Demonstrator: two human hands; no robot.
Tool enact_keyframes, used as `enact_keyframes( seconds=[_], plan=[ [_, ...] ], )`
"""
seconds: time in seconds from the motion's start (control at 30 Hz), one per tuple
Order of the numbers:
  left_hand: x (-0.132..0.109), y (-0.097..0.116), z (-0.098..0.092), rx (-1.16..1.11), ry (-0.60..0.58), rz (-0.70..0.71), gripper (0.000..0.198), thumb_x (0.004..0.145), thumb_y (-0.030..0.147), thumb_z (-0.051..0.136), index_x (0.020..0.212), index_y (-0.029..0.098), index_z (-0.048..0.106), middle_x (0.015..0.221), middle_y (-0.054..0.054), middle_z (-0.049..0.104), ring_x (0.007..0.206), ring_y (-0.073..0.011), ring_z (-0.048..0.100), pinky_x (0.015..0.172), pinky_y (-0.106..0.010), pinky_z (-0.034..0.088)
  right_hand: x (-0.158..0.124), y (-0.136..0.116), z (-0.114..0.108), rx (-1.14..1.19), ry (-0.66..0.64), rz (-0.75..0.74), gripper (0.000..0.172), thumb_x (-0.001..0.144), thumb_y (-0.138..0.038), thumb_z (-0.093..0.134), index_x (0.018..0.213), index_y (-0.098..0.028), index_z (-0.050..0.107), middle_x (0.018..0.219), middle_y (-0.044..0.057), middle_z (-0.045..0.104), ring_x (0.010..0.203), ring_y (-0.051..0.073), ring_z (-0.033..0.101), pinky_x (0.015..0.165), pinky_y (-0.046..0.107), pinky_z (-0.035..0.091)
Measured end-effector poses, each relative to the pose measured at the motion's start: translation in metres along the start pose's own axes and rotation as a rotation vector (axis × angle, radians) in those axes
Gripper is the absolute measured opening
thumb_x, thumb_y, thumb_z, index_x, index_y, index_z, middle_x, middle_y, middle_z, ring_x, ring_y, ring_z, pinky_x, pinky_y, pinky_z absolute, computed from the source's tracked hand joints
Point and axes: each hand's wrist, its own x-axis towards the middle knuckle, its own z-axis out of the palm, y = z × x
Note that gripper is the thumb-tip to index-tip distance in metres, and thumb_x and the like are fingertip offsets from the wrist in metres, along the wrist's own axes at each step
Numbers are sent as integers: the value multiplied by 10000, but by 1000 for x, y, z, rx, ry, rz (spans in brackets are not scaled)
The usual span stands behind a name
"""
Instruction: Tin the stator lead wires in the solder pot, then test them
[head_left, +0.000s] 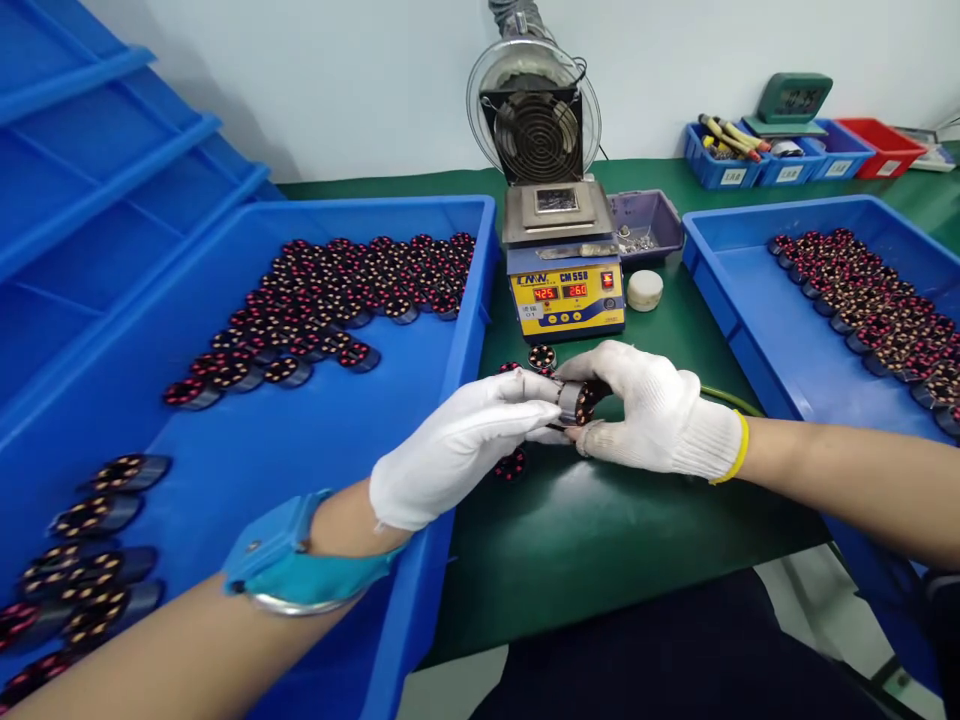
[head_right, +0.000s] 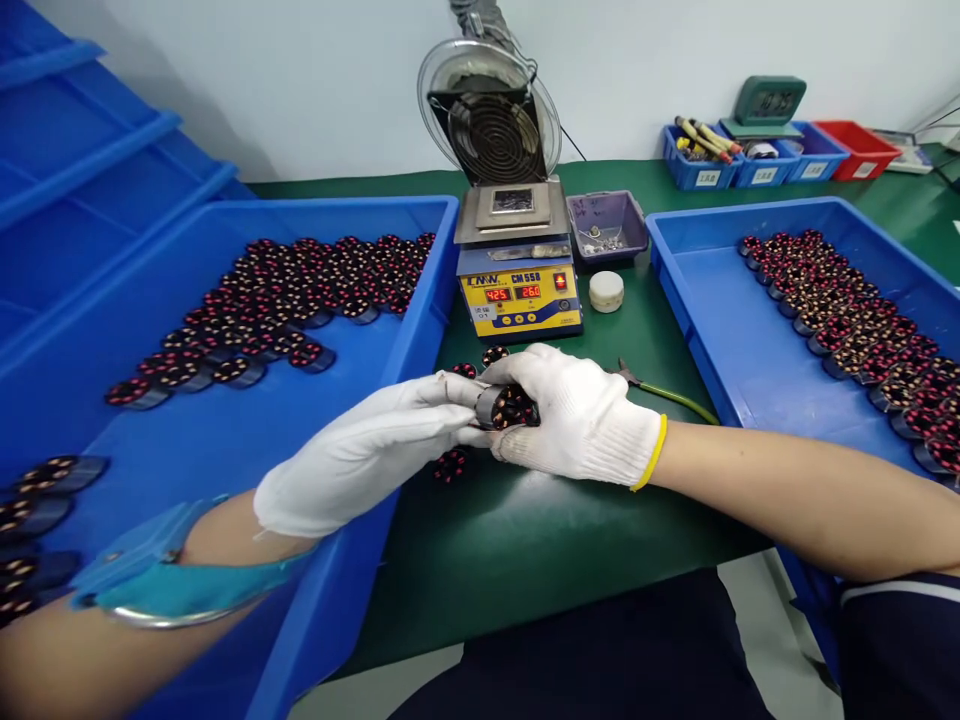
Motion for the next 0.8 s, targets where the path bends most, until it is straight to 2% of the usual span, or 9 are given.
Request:
enact_keyframes(
  seconds=[0.1, 0.17, 0.23, 0.33, 0.43, 0.53, 0.63, 0.73, 0.8],
  plan=[
    [-1, 1, 3, 110, 62, 64, 334, 696, 316, 778, 955, 167, 629, 825, -28, 662, 734, -149, 622, 667, -269, 514, 0, -2, -6, -176, -68, -1, 487, 737, -349, 693, 1218, -363, 613, 1174, 20, 641, 974, 268, 657, 655, 354, 530],
    [-1, 1, 9, 190, 72, 51, 407, 688, 335, 798, 997, 180, 583, 734, 15, 633, 648, -119, 587, 607, -243, 494, 0, -3, -8, -275, -98, -66, 515, 754, -299, 663, 1263, -346, 599, 1162, 50, 633, 944, 274, 655, 638, 355, 519],
    [-2, 1, 16, 236, 90, 53, 423, 684, 357, 808, 980, 184, 560, 692, 39, 605, 623, -107, 575, 595, -232, 494, 0, -4, -7, -332, -104, -147, 585, 773, -256, 635, 1347, -326, 547, 1146, 78, 628, 934, 275, 649, 674, 361, 523],
    [-1, -1, 19, 233, 139, 110, 412, 683, 378, 804, 949, 171, 568, 796, 10, 634, 728, -133, 624, 676, -257, 536, 0, -2, -4, -312, -69, -223, 713, 786, -216, 608, 1464, -320, 413, 1184, 87, 615, 999, 279, 631, 780, 372, 539],
    [1, -3, 13, 195, 117, 133, 549, 702, 371, 791, 1159, 167, 565, 862, -6, 639, 736, -137, 637, 693, -272, 551, 1, 4, -1, -139, -9, -213, 767, 774, -167, 594, 1490, -309, 356, 1291, 64, 569, 1110, 262, 600, 897, 374, 542],
    [2, -4, 6, 155, 41, 135, 700, 715, 352, 783, 1335, 186, 505, 904, -25, 657, 707, -136, 642, 695, -287, 565, 1, 10, 4, 108, 58, -151, 797, 752, -119, 591, 1489, -287, 339, 1319, 52, 553, 1143, 247, 597, 953, 390, 540],
    [3, -4, 3, 100, 8, 111, 671, 697, 331, 794, 1300, 168, 549, 1000, -73, 682, 741, -167, 675, 751, -340, 592, 2, 14, 7, 352, 84, -108, 809, 740, -96, 593, 1486, -268, 331, 1255, 55, 587, 1076, 213, 635, 943, 371, 555],
    [3, -4, 5, 64, 57, 121, 610, 669, 296, 804, 1216, 148, 578, 1014, -82, 687, 739, -184, 696, 788, -384, 605, 5, 15, 7, 503, 127, -4, 790, 728, -107, 631, 1460, -248, 368, 1207, 65, 602, 958, 180, 660, 878, 340, 581],
    [3, -4, 8, 102, 107, 185, 559, 663, 282, 797, 1163, 144, 589, 1039, -85, 683, 761, -188, 701, 795, -387, 609, 8, 15, 7, 596, 77, 100, 739, 718, -112, 646, 1416, -216, 427, 1176, 78, 616, 906, 177, 661, 804, 322, 596]
  ],
)
